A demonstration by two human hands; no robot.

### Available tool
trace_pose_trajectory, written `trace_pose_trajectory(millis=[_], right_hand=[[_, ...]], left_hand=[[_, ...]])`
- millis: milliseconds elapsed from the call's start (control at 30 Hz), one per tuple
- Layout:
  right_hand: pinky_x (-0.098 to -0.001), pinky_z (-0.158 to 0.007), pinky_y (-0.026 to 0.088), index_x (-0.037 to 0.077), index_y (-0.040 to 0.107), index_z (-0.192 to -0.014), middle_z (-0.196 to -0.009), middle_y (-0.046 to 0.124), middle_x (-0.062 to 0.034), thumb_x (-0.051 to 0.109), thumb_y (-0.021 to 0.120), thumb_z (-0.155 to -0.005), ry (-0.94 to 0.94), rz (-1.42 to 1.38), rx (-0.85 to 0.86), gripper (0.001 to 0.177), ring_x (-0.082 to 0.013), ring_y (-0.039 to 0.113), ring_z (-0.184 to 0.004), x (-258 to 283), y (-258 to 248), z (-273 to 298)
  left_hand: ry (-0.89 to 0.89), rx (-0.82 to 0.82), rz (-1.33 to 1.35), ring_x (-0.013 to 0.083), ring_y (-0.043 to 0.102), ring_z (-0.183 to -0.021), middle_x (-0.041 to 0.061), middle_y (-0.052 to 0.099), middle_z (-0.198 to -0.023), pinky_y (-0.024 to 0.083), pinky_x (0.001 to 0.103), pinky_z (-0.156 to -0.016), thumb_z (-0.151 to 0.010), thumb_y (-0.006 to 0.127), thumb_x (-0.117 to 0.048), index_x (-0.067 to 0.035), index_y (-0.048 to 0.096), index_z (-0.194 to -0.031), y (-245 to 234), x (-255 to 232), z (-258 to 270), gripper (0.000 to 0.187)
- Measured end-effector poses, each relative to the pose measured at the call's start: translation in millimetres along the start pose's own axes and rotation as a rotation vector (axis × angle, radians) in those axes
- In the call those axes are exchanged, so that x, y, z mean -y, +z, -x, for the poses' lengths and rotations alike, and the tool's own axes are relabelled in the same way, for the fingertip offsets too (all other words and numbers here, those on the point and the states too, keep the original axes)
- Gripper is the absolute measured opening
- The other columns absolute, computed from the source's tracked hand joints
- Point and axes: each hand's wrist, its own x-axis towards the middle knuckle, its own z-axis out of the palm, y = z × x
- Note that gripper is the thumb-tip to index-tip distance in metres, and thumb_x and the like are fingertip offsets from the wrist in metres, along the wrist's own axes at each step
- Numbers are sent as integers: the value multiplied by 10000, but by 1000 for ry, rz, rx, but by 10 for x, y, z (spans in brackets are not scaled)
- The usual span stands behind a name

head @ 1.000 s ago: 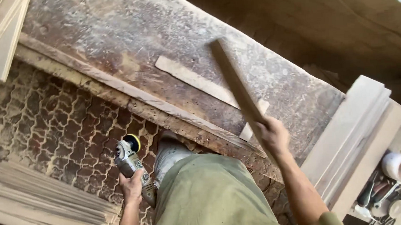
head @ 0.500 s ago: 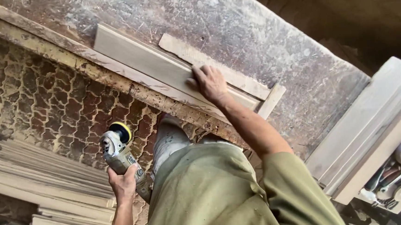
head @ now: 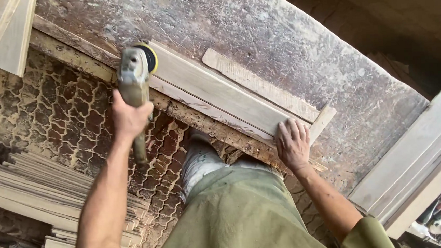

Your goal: Using a handheld power sander to smooth wood planks on a workbench.

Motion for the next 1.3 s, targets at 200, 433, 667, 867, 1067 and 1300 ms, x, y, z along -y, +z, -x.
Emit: trace_pose_trajectory(millis=[200, 433, 667, 867, 1067, 1300], right_hand=[[-555, -1067, 444, 96, 617, -1382, -1437, 539, -216, 264, 773, -848, 125, -48, 37, 581, -428, 519, -1347, -211, -121, 411], [-448, -1014, 522, 80, 716, -1251, -1285, 684, -160, 209, 740, -919, 373, -472, -131, 357, -359, 667, -1178, -365, -154, 671], [-422, -887, 571, 83, 743, -1224, -1057, 743, -148, 178, 679, -995, 826, -645, -247, 256, -305, 726, -996, -546, -548, 904], [-384, -877, 575, 78, 754, -1216, -1021, 749, -146, 104, 728, -966, 931, -638, -240, 253, -263, 728, -987, -542, -592, 929], [-346, -791, 556, 126, 767, -1209, -964, 730, -95, 214, 822, -957, 722, -510, -163, 272, -260, 711, -898, -627, -155, 725], [-421, -897, 513, 269, 742, -1227, -1124, 654, -8, 500, 794, -892, 473, -89, 76, 410, -270, 649, -1031, -644, 236, 376]], left_hand=[[38, 72, -241, 464, 688, -1024, 270, 688, -1094, 534, 597, -802, -666, 778, -299, -37, 520, -1305, 227, -114, -142, 737], [142, 257, -372, 546, 696, -916, 359, 687, -963, 534, 667, -732, -672, 748, -243, 46, 511, -1281, 937, -552, 1148, 714], [313, 576, -685, 495, 705, -1017, 299, 689, -1099, 584, 627, -801, -740, 809, -349, 30, 494, -1379, 2038, -854, 2202, 806], [483, 844, -703, 472, 685, -1062, 252, 646, -1155, 582, 621, -805, -749, 821, -392, -43, 466, -1374, 2541, -770, 2620, 799], [390, 696, -630, 478, 691, -990, 232, 647, -1083, 576, 605, -788, -751, 812, -379, -58, 492, -1235, 1806, -655, 1886, 663], [-1, 309, -238, 463, 708, -864, 265, 677, -994, 577, 572, -713, -735, 734, -160, -29, 457, -1278, 335, -394, 497, 624]])
